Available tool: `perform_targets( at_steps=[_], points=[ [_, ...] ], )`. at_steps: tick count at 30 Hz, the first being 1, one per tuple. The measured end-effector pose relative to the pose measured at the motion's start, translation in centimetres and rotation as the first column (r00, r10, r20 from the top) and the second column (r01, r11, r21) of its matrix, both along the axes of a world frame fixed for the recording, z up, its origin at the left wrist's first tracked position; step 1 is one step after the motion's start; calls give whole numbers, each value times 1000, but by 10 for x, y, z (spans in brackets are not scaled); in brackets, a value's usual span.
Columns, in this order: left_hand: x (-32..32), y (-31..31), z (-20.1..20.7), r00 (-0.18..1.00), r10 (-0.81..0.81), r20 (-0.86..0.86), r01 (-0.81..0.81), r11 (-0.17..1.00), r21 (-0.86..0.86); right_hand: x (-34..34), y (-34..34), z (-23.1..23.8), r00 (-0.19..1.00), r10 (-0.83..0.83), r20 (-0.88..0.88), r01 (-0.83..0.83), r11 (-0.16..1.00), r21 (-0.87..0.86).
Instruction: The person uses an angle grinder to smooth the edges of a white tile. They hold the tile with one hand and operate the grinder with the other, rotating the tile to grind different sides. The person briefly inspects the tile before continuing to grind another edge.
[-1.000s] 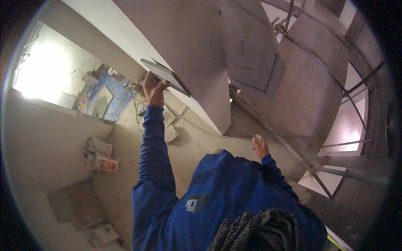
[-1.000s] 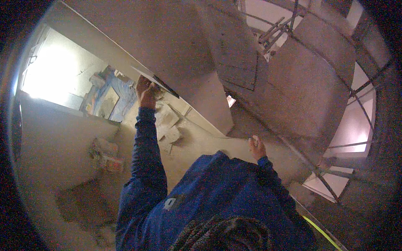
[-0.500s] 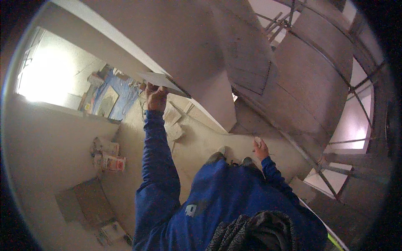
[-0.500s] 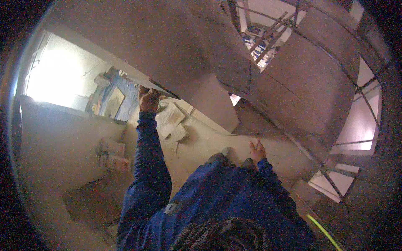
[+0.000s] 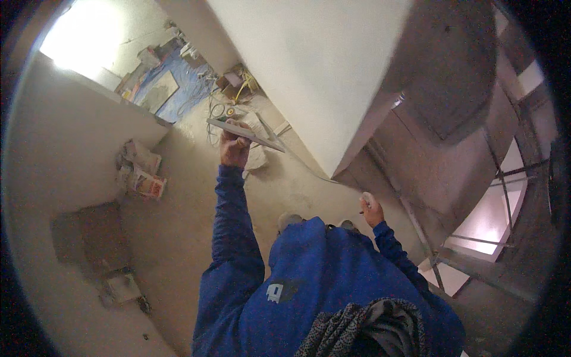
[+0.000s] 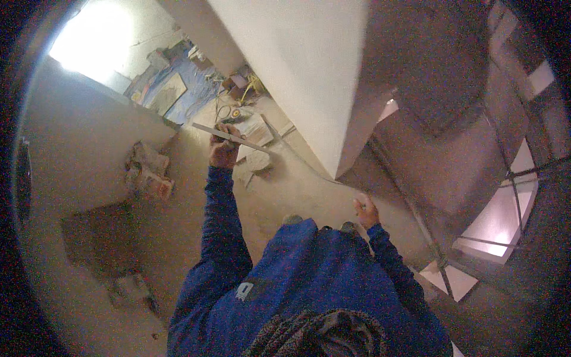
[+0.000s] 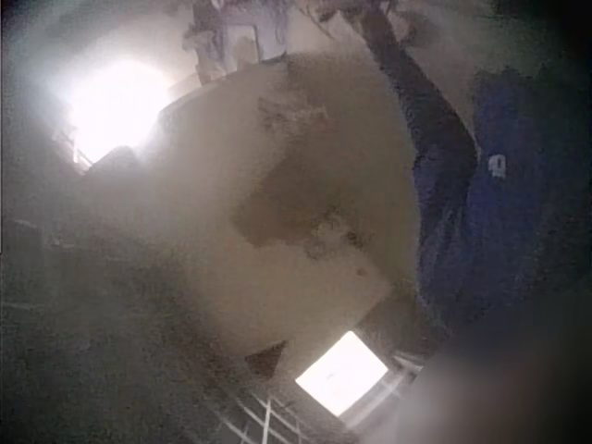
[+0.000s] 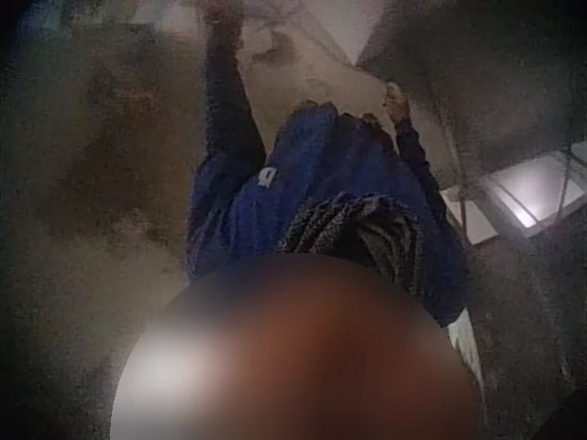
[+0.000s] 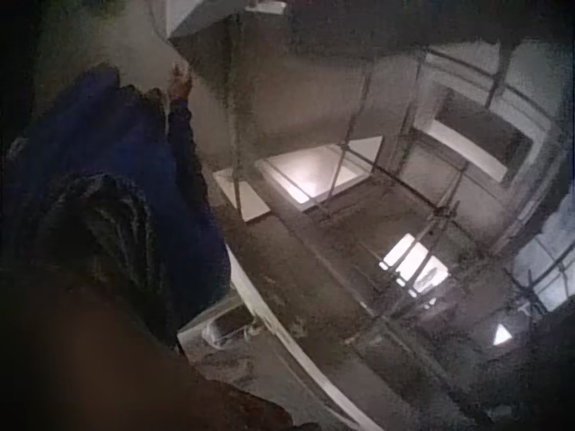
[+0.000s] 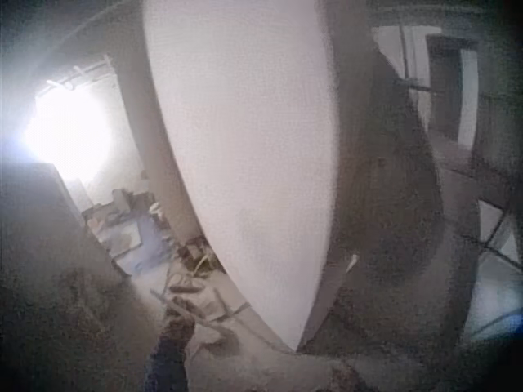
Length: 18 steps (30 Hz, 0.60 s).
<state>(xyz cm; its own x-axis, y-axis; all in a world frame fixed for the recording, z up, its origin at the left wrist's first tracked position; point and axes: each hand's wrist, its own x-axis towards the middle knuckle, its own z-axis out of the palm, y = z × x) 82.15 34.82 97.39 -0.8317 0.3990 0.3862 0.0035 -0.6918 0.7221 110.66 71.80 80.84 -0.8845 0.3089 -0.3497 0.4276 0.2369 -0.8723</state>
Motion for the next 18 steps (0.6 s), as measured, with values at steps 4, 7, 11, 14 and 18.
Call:
perform_targets(
  at_steps=[4, 7, 11, 14, 18],
  points=[
    [21, -70, -28, 904, 346, 251, -350, 936, -33, -46, -91, 41, 993, 118, -13, -118, 993, 16],
    [36, -123, -53, 771, 579, 267, -543, 815, -201, -94, -184, 66, 963, 269, -19, -269, 957, -109],
    [68, -182, -77, 611, 722, 324, -655, 692, -304, -150, -318, 104, 868, 482, -119, -478, 746, -463],
    [81, -219, -84, 492, 856, 158, -673, 489, -554, -190, -390, 126, 896, 438, -76, -261, 381, -887],
    [62, -280, -83, 440, 728, -526, -784, 26, -620, -243, -458, 109, 885, 450, 125, 34, 204, -978]
  ],
)
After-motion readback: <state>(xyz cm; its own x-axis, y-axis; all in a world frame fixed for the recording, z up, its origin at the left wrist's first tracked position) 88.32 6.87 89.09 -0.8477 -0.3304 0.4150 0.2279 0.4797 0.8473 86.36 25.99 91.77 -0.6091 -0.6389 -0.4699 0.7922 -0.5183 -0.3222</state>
